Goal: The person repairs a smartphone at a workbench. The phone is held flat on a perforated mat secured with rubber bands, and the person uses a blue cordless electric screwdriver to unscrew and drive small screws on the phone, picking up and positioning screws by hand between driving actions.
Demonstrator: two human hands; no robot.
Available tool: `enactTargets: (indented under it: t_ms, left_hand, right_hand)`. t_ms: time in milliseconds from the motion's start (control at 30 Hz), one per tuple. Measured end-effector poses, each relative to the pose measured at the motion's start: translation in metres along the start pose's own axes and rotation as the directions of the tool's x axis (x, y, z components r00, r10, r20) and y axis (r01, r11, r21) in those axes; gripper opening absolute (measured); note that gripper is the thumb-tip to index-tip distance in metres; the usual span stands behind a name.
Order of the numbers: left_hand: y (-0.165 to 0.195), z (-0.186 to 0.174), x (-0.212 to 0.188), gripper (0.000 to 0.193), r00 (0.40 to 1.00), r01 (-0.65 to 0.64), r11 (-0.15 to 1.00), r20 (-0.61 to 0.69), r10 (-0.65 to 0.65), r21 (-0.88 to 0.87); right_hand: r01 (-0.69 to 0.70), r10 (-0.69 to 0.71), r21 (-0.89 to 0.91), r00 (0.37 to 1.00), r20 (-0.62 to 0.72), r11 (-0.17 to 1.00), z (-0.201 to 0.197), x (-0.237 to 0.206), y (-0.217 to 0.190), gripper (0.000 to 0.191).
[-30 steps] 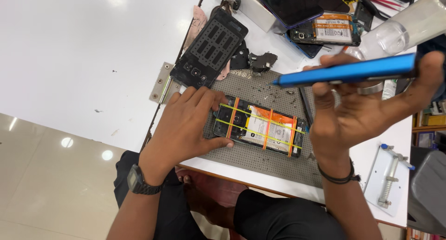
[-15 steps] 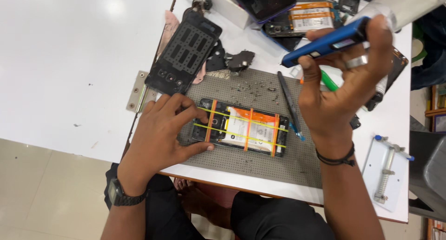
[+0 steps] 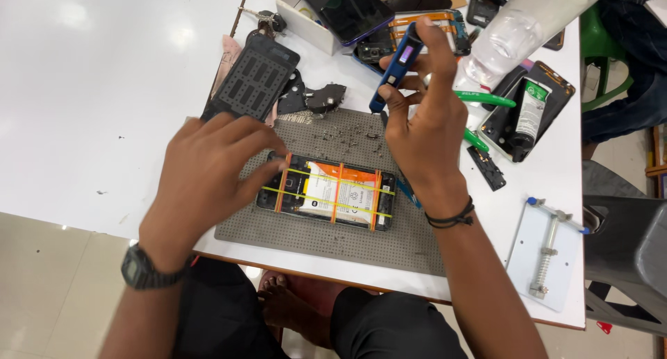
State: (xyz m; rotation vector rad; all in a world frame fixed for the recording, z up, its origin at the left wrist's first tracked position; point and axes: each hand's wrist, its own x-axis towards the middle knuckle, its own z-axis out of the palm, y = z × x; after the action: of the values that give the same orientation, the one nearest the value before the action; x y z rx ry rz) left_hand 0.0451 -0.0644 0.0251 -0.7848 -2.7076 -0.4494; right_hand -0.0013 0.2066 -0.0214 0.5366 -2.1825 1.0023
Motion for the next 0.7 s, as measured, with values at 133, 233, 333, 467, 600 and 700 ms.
enactTargets:
  t_ms: [133, 233, 333, 467, 600, 700]
  left_hand:
    - [-0.017, 0.009, 0.033, 0.005, 0.987, -0.117, 0.987, 0.126, 0.104, 0.109]
    - [-0.028, 0.016, 0.056, 0.006, 0.968, -0.187, 0.981, 0.178, 0.175, 0.051]
    - [-0.035, 0.027, 0.075, 0.007, 0.932, -0.208, 0.976, 0.29, 0.219, -0.069]
    - [-0.043, 0.043, 0.088, 0.009, 0.936, -0.304, 0.934, 0.125, 0.33, -0.186]
    - [-0.057, 0.051, 0.088, 0.016, 0.929, -0.37, 0.884, -0.082, 0.362, -0.284]
    - [-0.064, 0.051, 0.082, 0.016, 0.95, -0.308, 0.889, -0.07, 0.303, -0.338]
  right_hand:
    - [-0.034, 0.035, -0.056, 0.999, 0.013, 0.998, 0.002, 0.0, 0.004, 0.078]
    - [-0.035, 0.036, -0.063, 0.999, 0.016, 0.997, 0.003, 0.0, 0.003, 0.081]
    - [-0.062, 0.064, -0.078, 0.998, 0.026, 0.995, 0.002, 0.0, 0.0, 0.08]
    - [-0.075, 0.079, -0.08, 0.996, 0.048, 0.994, 0.001, 0.001, -0.003, 0.077]
    - [-0.055, 0.062, -0.123, 0.996, 0.061, 0.991, 0.002, 0.0, -0.006, 0.076]
    - [-0.037, 0.046, -0.123, 0.996, 0.071, 0.992, 0.002, -0.002, -0.009, 0.076]
